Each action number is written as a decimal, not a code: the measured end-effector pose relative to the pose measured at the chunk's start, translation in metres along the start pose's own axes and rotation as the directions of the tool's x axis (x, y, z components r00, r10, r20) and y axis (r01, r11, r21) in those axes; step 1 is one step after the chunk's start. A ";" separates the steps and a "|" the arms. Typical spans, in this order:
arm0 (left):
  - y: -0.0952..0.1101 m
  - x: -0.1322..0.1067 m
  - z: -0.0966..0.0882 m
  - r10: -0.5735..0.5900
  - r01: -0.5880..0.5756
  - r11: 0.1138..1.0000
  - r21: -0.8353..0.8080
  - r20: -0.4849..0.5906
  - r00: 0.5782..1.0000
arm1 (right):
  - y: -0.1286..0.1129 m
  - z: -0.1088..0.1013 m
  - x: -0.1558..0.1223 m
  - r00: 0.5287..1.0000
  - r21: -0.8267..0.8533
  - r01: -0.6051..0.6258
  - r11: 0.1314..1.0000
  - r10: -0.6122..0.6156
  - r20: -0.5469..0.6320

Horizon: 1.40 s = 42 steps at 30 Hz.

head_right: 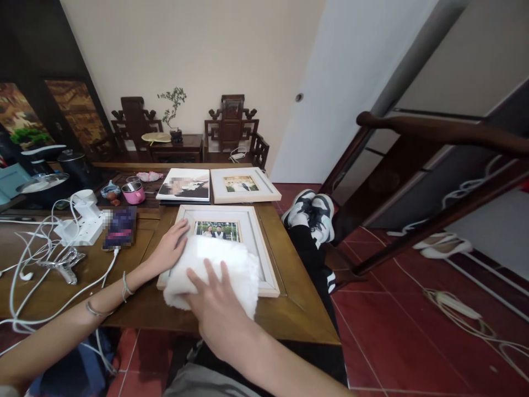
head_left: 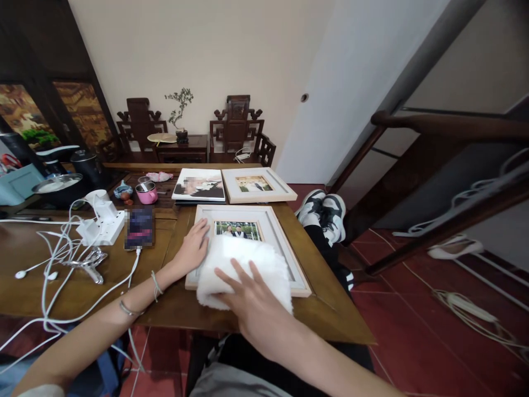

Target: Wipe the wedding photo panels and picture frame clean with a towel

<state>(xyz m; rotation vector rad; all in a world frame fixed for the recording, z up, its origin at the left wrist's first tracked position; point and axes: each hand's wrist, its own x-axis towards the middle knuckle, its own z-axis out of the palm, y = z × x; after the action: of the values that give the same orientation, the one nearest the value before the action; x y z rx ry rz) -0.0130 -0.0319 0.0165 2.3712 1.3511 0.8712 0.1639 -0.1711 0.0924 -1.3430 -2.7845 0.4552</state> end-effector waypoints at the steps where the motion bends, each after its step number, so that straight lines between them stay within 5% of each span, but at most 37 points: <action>1: 0.001 -0.001 0.000 -0.005 0.005 1.000 0.007 0.009 1.000 | 0.007 -0.004 -0.008 0.999 0.003 -0.030 1.000 0.030 0.014; 8: 0.003 -0.003 0.002 -0.029 0.028 0.999 0.020 0.036 0.999 | 0.053 -0.027 -0.057 0.984 -0.022 -0.158 0.987 0.159 0.075; 19: 0.006 -0.003 -0.003 -0.012 0.001 0.995 0.096 0.108 0.994 | 0.014 -0.009 0.001 0.996 0.019 0.088 0.996 -0.087 -0.035; 29: 0.006 -0.002 -0.003 0.005 -0.020 0.995 0.099 0.144 0.990 | 0.074 -0.010 -0.079 0.973 -0.051 -0.221 0.974 0.217 -0.072; 32: 0.007 -0.001 -0.004 0.002 -0.019 0.994 0.106 0.158 0.987 | 0.098 -0.015 -0.063 0.966 -0.073 -0.239 0.968 0.230 -0.119; 38: 0.003 -0.001 -0.001 0.033 -0.047 0.993 0.112 0.127 0.991 | 0.152 -0.030 0.011 0.945 -0.152 -0.287 0.946 0.253 -0.208; 42: 0.003 -0.003 0.000 0.001 -0.012 0.993 0.114 0.101 0.995 | 0.147 -0.030 0.007 0.964 -0.146 -0.235 0.961 0.210 -0.165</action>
<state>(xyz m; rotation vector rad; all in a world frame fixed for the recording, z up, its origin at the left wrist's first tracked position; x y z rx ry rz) -0.0116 -0.0362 0.0169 2.4697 1.3885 0.6823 0.2760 -0.0719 0.0816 -1.6605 -2.6103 0.1219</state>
